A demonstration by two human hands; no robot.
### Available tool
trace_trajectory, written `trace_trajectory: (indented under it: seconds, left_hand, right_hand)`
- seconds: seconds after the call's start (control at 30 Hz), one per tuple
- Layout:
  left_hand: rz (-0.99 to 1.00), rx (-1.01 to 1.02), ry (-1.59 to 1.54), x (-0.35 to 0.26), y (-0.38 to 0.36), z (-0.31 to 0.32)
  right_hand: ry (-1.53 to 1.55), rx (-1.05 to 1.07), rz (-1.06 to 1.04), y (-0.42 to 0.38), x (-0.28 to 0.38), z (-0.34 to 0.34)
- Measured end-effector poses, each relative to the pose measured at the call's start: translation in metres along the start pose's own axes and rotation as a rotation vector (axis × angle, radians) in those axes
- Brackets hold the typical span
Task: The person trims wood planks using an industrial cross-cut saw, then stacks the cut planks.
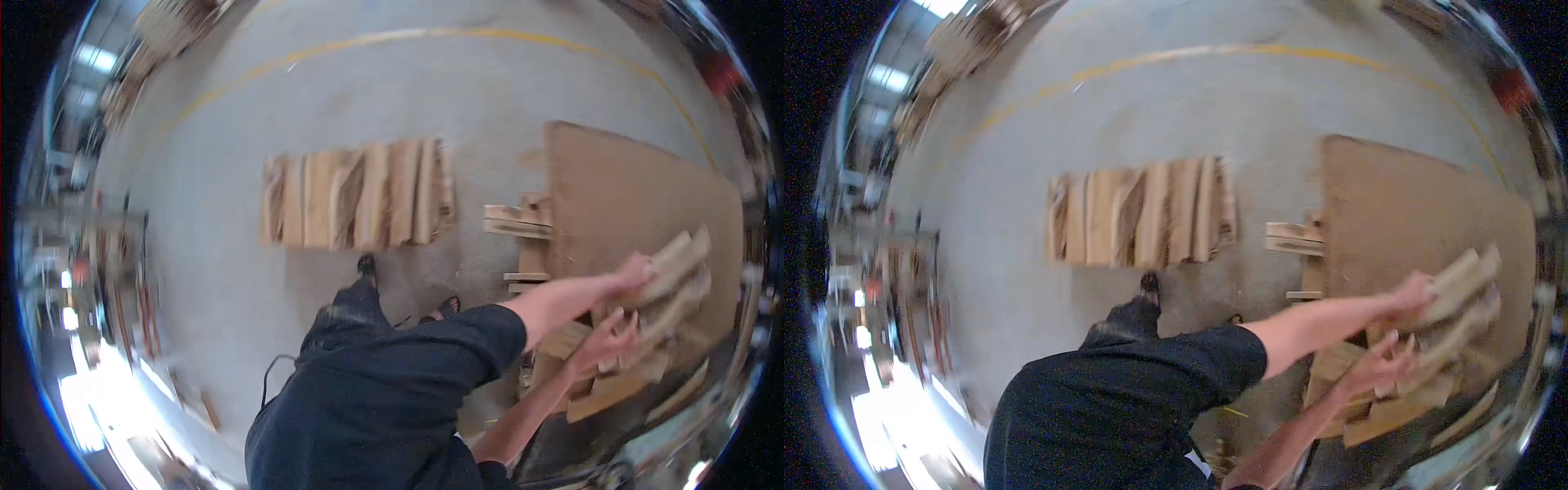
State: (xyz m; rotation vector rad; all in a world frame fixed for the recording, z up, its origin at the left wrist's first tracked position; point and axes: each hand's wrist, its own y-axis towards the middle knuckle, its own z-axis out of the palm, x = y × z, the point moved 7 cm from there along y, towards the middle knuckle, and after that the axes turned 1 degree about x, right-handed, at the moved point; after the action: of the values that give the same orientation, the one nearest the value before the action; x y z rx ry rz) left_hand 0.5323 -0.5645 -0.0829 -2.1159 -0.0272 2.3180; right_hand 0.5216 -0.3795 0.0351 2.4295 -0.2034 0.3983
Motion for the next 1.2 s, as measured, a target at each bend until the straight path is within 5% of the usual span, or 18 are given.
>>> trace_trajectory:
  seconds: [0.13,0.27,0.37,0.47,0.5,0.53,0.6,0.63,0.73,0.83,0.93,1.13,1.2]
  left_hand:
    - [0.07,-0.125,-0.232,-0.005,-0.051,-0.154]
    - [0.195,-0.332,-0.016,0.051,-0.187,-0.372]
    - [-0.262,-0.471,0.313,0.133,-0.33,-0.597]
    - [-0.596,-0.849,0.451,0.193,-0.486,-0.83]
    - [-0.706,-0.931,0.832,0.231,-0.546,-0.898]
    - [-0.904,-1.016,0.771,0.25,-0.591,-0.956]
    - [-0.882,-1.12,1.011,0.301,-0.665,-1.063]
    - [-0.906,-1.074,0.892,0.32,-0.675,-1.1]
    - [-0.774,-0.803,0.781,0.374,-0.669,-1.132]
    - [-0.835,-0.777,0.987,0.399,-0.658,-1.098]
    - [-0.857,-0.908,0.682,0.432,-0.677,-1.082]
    - [-0.79,-0.893,0.708,0.433,-0.737,-1.03]
    - [-0.752,-0.857,0.723,0.435,-0.772,-1.002]
  right_hand:
    - [0.185,0.056,-0.077,-0.06,0.105,0.011]
    - [0.309,0.477,-0.112,-0.18,0.178,0.066]
    - [0.504,0.962,0.083,-0.328,0.243,0.126]
    - [0.542,1.37,0.341,-0.499,0.348,0.178]
    - [0.548,1.482,0.319,-0.558,0.384,0.201]
    - [0.557,1.532,0.228,-0.617,0.418,0.228]
    - [0.47,1.575,0.124,-0.706,0.514,0.289]
    - [0.436,1.508,-0.019,-0.755,0.551,0.327]
    - [0.289,1.27,-0.064,-0.832,0.632,0.411]
    - [-0.237,1.168,0.207,-0.855,0.644,0.433]
    - [-0.213,0.975,0.084,-0.877,0.645,0.441]
    - [-0.082,0.94,-0.201,-0.917,0.624,0.406]
    - [-0.058,0.975,-0.152,-0.912,0.616,0.387]
